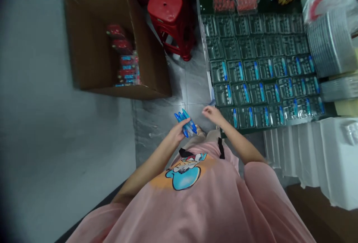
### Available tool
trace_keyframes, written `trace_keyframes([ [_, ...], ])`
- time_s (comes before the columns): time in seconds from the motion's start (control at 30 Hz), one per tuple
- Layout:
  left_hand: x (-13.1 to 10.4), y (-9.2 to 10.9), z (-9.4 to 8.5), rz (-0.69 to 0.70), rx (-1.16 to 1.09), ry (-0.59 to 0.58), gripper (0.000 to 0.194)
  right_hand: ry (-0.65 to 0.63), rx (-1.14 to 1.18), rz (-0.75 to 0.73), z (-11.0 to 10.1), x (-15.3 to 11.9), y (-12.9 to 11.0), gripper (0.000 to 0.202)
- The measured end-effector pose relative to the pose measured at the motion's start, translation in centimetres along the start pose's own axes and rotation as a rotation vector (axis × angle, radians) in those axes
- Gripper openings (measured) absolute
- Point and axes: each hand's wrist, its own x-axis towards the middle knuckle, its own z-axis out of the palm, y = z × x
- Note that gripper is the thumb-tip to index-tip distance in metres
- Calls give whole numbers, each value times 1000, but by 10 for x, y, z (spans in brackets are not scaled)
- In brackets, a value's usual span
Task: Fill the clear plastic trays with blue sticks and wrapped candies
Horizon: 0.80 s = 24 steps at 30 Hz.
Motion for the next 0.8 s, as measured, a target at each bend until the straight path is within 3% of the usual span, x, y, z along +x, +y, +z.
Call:
trace_keyframes([
  [0.07, 2, 2, -1, 18, 35, 22, 15, -162, 198, 33, 39, -16, -11, 24],
  [0.13, 3, 5, 1, 28, 72, 26, 15, -157, 303, 65, 66, -24, -16, 31],
  [0.2, 5, 10, 7, 39, 104, 4, 14, -98, 344, 75, 77, -24, -19, 34],
  [0.27, 7, 19, 16, 58, 119, -21, 14, -51, 339, 64, 72, -15, -21, 35],
  [0.37, 13, 38, 30, 96, 95, -73, 17, 114, 222, 41, 38, 11, -21, 32],
  [0.5, 27, 69, 46, 46, 111, -134, 17, 479, -19, 35, -36, 63, -20, 29],
  [0.57, 35, 88, 54, 19, 132, -146, 16, 595, -109, 48, -72, 94, -21, 28],
  [0.67, 45, 122, 71, 24, 156, -197, 18, 663, -228, 79, -107, 147, -26, 29],
  [0.8, 57, 174, 101, 8, 208, -237, 19, 660, -357, 98, -127, 220, -41, 29],
])
